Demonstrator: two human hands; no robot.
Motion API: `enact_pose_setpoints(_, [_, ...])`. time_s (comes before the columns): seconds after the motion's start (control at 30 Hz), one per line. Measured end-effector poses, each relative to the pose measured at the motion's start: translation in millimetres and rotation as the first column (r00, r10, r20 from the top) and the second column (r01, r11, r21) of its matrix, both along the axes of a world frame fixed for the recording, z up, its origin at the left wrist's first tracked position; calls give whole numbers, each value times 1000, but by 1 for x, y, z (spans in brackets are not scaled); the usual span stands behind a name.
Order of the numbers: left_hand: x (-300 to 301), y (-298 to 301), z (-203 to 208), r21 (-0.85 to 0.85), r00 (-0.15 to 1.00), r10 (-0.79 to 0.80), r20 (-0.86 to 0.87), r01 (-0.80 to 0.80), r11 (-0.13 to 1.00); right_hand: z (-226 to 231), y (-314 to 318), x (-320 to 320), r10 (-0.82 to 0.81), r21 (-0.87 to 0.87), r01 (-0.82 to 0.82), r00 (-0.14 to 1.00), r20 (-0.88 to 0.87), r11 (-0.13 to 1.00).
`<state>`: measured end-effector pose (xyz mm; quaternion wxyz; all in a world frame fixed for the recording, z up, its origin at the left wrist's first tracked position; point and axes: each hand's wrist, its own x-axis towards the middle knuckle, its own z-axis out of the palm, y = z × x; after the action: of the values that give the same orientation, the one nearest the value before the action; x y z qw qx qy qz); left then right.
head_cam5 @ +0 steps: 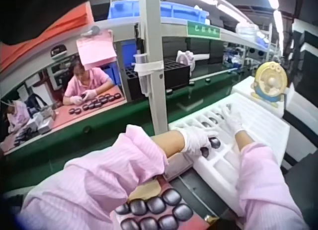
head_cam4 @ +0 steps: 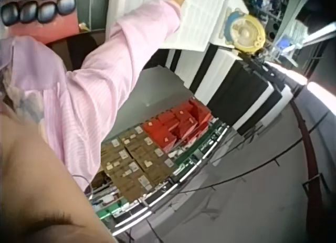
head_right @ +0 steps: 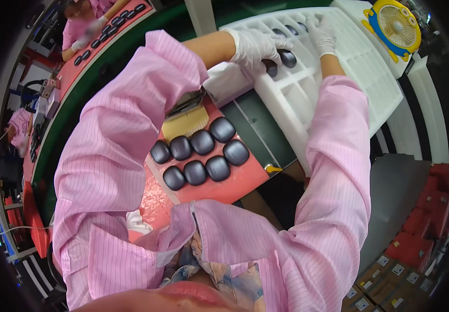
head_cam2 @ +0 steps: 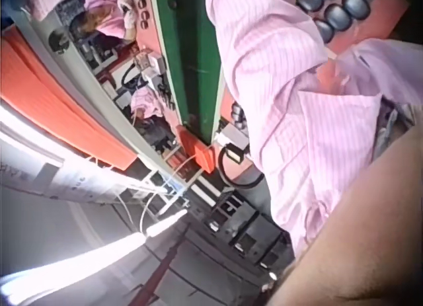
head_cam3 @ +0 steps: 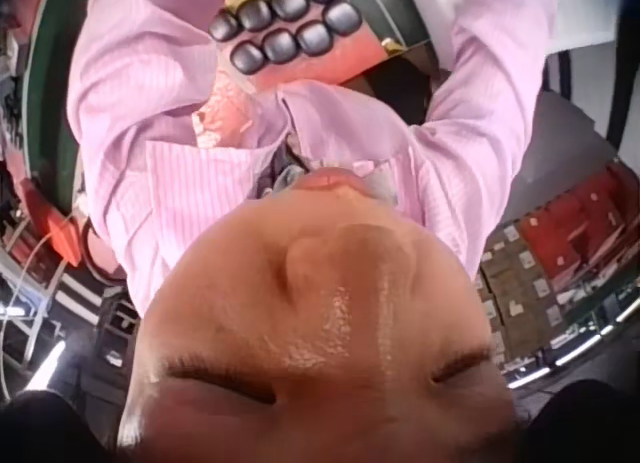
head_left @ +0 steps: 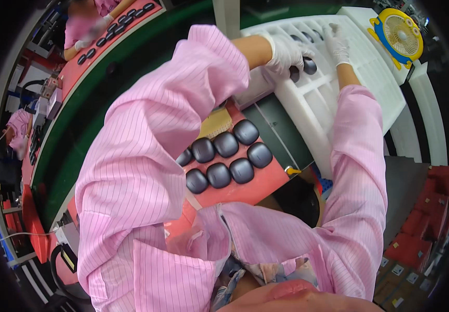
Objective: Cleaning and inspecting earbud cases at an electronics assembly line.
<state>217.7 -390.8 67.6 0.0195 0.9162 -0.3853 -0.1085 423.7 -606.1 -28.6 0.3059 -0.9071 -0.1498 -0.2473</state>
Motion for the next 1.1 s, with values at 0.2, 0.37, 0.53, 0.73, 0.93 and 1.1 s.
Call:
enact_pose_setpoints(0.2, [-109, 30, 67, 200, 710, -244, 660, 146, 969, 68, 21, -157, 583, 344, -580, 805, 109, 738])
enact_pose_setpoints(0.37, [-263, 91, 25, -345, 962, 265, 66, -227, 911, 84, 45, -374, 477, -322, -565, 821, -315, 760])
enact_pose_setpoints(0.53, [-340, 87, -53, -193, 923, 323, 211, -284, 939, 29, 55, -412, 411, -460, -516, 855, -315, 722])
enact_pose_setpoints(0.73, [-358, 92, -47, -82, 877, 473, -85, -479, 874, 1, 31, -430, 533, 397, -368, 691, -488, 841])
enact_pose_setpoints(0.93, [-341, 96, -33, -208, 864, 289, -412, -398, 894, 1, 54, -472, 505, 55, -563, 689, -520, 825])
enact_pose_setpoints(1.1, [-302, 82, -28, -237, 970, 74, -231, -129, 963, 14, 60, -476, 594, 167, -610, 611, -523, 775])
